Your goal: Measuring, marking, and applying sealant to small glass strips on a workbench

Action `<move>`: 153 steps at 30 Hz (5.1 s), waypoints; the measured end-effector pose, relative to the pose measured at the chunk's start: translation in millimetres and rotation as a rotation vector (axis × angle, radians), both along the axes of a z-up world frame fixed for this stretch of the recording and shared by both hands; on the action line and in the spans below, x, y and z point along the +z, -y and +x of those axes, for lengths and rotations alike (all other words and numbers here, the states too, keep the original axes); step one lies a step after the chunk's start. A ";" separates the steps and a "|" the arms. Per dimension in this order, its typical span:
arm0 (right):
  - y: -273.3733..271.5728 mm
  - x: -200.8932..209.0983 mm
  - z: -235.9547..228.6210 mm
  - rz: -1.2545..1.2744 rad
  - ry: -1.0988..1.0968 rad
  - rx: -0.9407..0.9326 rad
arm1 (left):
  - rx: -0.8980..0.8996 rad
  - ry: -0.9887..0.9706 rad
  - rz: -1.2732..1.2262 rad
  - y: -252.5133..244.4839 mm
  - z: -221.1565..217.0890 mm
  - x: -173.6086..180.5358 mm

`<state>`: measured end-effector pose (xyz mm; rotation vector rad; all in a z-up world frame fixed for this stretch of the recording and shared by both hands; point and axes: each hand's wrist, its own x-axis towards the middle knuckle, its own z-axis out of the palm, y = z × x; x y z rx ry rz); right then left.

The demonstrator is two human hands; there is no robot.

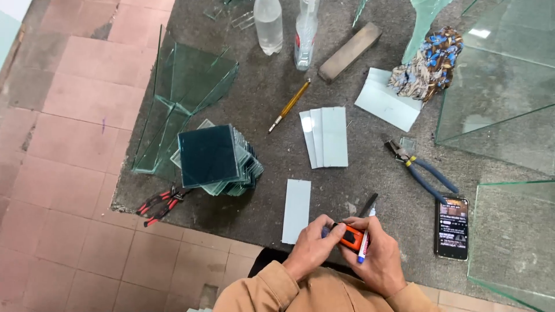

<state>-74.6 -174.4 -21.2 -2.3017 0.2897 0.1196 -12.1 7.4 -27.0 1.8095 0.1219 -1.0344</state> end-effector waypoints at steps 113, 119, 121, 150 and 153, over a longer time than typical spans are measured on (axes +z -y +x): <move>35.8 56.2 12.9 0.843 0.215 -0.313 | 0.098 0.331 -0.313 11.3 1.3 46.2; 39.7 52.8 16.3 0.788 0.160 -0.256 | 0.083 0.340 -0.291 15.3 4.7 43.8; 39.5 51.2 13.9 0.764 0.131 -0.256 | 0.085 0.333 -0.290 17.0 3.2 45.8; 53.2 -4.5 47.6 0.408 -0.283 -0.083 | -0.146 0.396 0.006 37.0 15.6 52.7; 86.9 -26.6 76.4 -0.165 -0.419 -0.014 | 0.007 0.389 0.423 20.4 24.1 10.0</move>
